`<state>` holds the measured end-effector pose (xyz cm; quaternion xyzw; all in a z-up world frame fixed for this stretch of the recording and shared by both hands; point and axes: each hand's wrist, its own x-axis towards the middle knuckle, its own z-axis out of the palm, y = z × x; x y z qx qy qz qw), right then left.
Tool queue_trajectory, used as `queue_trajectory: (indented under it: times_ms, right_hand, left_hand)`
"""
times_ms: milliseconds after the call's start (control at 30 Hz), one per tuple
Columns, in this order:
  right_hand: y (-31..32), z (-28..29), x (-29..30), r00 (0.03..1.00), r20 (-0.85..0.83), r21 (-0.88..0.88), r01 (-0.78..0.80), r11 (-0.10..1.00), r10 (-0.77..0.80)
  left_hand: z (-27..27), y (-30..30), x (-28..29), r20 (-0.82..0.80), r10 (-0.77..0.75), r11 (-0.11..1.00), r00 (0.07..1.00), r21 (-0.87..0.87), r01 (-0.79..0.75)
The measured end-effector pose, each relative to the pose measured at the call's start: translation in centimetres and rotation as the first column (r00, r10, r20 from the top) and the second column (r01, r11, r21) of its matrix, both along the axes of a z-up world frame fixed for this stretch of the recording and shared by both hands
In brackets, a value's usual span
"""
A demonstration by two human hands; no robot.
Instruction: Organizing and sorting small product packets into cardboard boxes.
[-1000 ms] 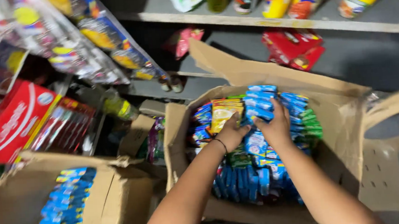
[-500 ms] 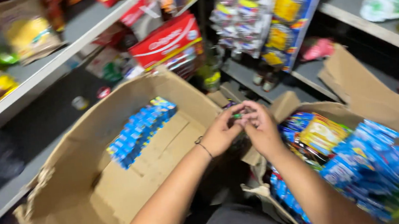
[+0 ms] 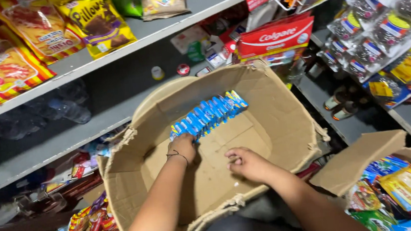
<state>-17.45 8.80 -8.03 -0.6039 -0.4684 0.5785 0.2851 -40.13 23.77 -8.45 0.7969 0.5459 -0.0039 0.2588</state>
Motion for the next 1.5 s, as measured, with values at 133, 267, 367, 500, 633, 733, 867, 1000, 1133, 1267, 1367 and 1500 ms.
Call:
queue_trajectory:
  times_ms: [133,267,367,500,633,733,867,1000,1133,1267,1367,1500]
  right_hand:
    - [0.3,1.8,-2.7,0.992,0.118,0.002,-0.055,0.998,0.054]
    - [-0.2,1.3,-3.1,0.979,0.145,0.037,-0.153,0.987,0.147]
    - [-0.6,0.5,-2.7,0.966,0.167,0.013,-0.200,0.980,0.195]
    - [0.4,2.1,-3.1,0.941,0.258,-0.011,-0.225,0.974,0.220]
    - [2.1,2.3,-4.5,0.920,0.349,0.136,-0.236,0.962,0.177]
    - [3.3,1.6,-5.5,0.918,0.382,0.520,-0.307,0.797,0.104]
    - [4.8,-2.9,-5.5,0.959,-0.282,0.222,0.097,0.970,-0.031]
    - [6.9,-0.2,-4.4,0.869,-0.430,0.126,0.326,0.937,-0.244]
    - [7.2,7.4,-4.2,0.797,-0.527,0.101,0.403,0.909,-0.295]
    - [6.9,10.5,-3.1,0.769,-0.532,0.231,0.534,0.813,-0.354]
    - [5.8,10.0,-3.0,0.779,-0.504,0.270,0.552,0.789,-0.373]
    - [4.3,4.6,-3.0,0.880,-0.298,0.334,0.459,0.823,-0.370]
  left_hand:
    - [-4.1,0.6,-2.0,-0.244,-0.036,0.996,0.969,-0.092,0.014]
    - [-7.7,1.2,-2.8,-0.445,-0.205,0.977,0.871,-0.039,0.210]
    - [-6.7,1.3,-2.8,-0.500,-0.304,0.936,0.811,-0.001,0.351]
    - [-3.3,1.1,-2.8,-0.418,-0.349,0.912,0.839,0.054,0.407]
    - [3.7,-1.5,-2.4,-0.311,-0.423,0.840,0.851,0.216,0.497]
    - [8.4,-3.6,-1.1,0.103,-0.432,0.873,0.896,0.298,0.386]
    - [10.0,-5.2,-0.9,0.442,-0.265,0.920,0.857,0.381,0.089]
    - [7.3,-5.1,-2.2,0.832,-0.066,0.988,0.551,0.131,-0.080]
    - [0.3,-6.3,-2.0,0.896,0.289,0.918,0.336,-0.359,0.170]
    - [-11.2,-5.3,-1.4,0.829,0.440,0.824,0.345,-0.525,0.212]
    - [-7.6,-3.8,0.0,0.748,0.519,0.811,0.414,-0.584,0.036]
    - [2.8,-3.7,0.5,0.497,0.835,0.493,0.235,-0.866,0.081]
